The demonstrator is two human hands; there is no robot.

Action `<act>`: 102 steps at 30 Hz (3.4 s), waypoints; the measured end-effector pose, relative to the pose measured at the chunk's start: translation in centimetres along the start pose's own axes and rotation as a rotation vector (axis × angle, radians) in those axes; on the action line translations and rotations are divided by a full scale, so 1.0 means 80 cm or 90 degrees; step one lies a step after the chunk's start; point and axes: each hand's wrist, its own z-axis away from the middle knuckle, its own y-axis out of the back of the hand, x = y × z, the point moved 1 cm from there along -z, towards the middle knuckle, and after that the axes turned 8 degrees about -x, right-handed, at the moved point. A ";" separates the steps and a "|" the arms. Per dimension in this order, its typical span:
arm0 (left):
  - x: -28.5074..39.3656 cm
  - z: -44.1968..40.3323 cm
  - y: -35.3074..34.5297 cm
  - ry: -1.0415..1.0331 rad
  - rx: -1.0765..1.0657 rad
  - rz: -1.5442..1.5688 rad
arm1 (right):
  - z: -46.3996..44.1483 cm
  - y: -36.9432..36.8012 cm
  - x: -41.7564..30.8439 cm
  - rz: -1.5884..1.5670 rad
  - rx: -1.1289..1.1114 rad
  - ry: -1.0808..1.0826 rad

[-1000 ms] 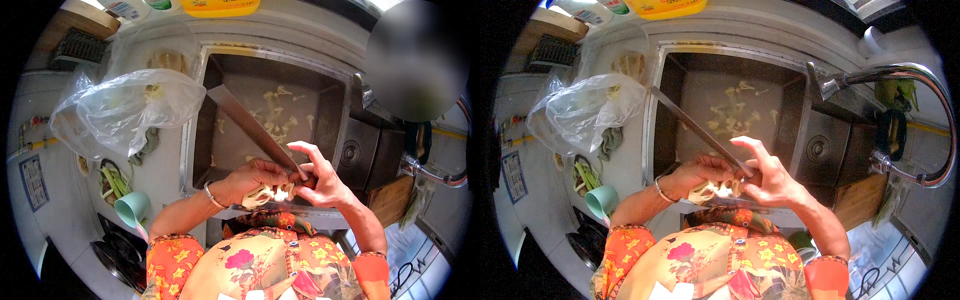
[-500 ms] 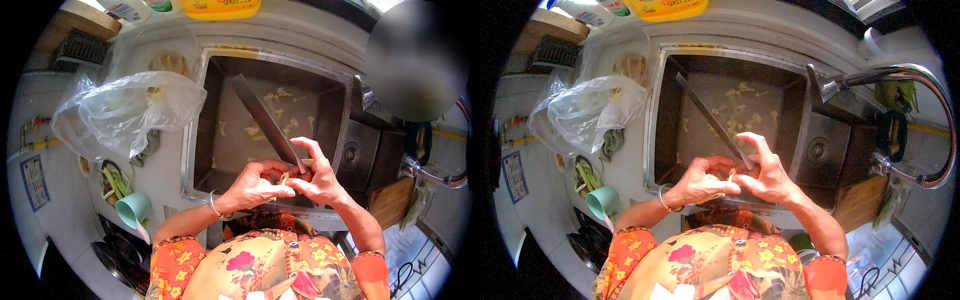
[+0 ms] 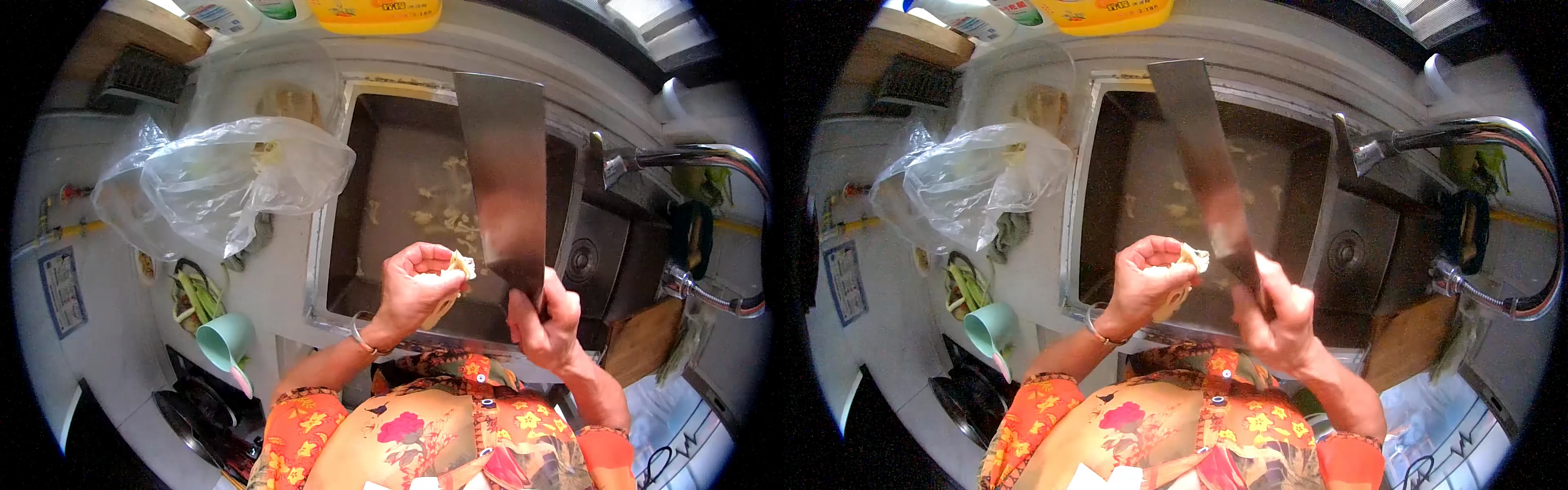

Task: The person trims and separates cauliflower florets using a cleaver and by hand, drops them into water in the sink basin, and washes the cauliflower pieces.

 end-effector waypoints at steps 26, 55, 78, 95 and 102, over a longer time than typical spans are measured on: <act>-0.052 0.006 -0.004 -0.049 -0.219 0.400 | -0.002 -0.028 0.026 0.394 -0.037 0.405; -0.081 -0.073 0.104 0.123 0.141 0.138 | 0.038 0.011 0.088 0.085 0.144 -0.041; -0.055 -0.031 0.012 -0.143 0.118 0.399 | 0.024 -0.010 0.000 0.123 0.067 0.096; -0.037 -0.015 -0.006 -0.342 0.126 0.017 | 0.035 -0.007 -0.009 0.199 0.008 0.101; -0.037 -0.020 -0.025 -0.310 0.124 0.190 | 0.038 -0.012 -0.004 0.193 0.012 0.088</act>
